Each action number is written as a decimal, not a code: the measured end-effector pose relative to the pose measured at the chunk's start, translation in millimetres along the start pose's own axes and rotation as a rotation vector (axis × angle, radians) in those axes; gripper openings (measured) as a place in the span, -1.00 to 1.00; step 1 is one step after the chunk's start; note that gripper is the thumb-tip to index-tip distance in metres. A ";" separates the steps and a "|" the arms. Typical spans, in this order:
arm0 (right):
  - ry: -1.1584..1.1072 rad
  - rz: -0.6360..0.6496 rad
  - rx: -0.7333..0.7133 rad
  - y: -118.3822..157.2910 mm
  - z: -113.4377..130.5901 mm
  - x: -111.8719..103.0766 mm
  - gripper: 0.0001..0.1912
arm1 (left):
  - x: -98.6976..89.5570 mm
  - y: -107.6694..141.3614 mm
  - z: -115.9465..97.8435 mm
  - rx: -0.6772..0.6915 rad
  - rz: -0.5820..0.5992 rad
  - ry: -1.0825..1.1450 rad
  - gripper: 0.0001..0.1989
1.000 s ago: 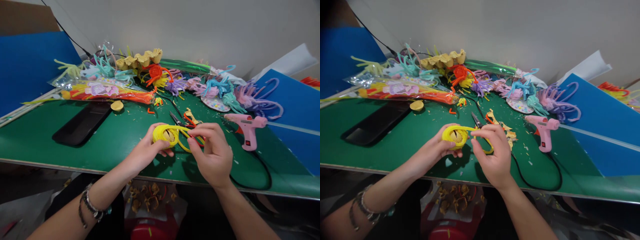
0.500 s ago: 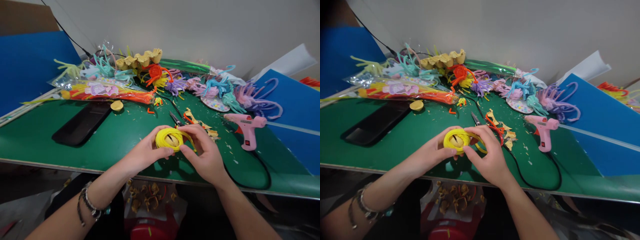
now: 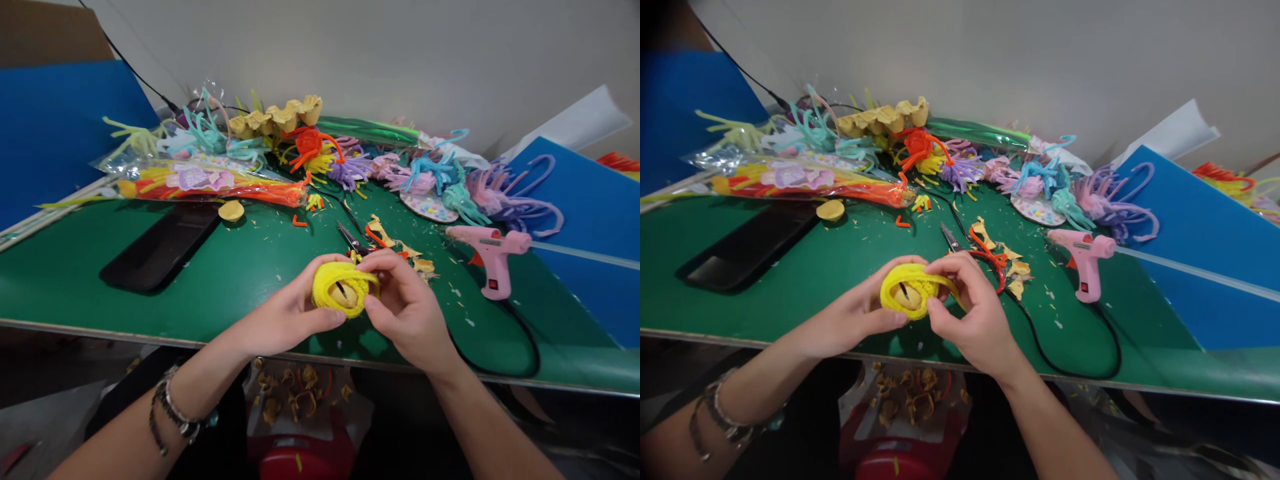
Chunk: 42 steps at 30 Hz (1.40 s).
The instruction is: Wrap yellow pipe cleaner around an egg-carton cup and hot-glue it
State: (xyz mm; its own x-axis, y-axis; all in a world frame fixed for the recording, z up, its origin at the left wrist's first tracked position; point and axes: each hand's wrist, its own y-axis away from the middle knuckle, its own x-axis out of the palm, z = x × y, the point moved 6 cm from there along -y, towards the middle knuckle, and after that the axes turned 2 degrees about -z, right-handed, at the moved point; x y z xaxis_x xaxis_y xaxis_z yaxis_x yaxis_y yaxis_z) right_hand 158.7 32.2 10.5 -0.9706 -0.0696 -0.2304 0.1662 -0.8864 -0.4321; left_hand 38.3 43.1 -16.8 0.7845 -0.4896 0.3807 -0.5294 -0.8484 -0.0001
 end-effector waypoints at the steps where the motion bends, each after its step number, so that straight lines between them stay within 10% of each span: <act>1: -0.001 0.000 -0.001 0.2 0.5 0.6 -0.72 | 0.3 0.4 -0.6 0.000 0.002 -0.006 -0.57; 13: -0.001 -0.010 -0.066 -0.5 1.3 -2.2 -0.85 | 5.2 -0.4 11.6 -0.044 0.072 0.222 -0.66; 24: 0.372 0.159 -0.213 3.6 6.6 12.6 -0.40 | -1.7 -2.4 15.7 -0.165 -0.126 0.313 -0.69; 33: 0.360 0.238 -0.265 7.0 17.7 16.1 -0.36 | 7.4 0.3 17.1 -0.185 0.125 0.285 -0.60; 42: 0.377 0.185 -0.246 6.9 14.8 11.2 -0.35 | 2.4 -2.2 19.6 -0.139 0.063 0.192 -0.62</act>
State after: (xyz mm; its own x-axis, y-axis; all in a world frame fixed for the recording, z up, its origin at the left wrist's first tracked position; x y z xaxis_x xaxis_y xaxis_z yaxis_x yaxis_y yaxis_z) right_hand 146.4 18.4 17.8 -0.7977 -0.0055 -0.6030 0.4107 -0.7371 -0.5366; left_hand 47.7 39.8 -34.0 0.6798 -0.4817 0.5529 -0.6248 -0.7753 0.0927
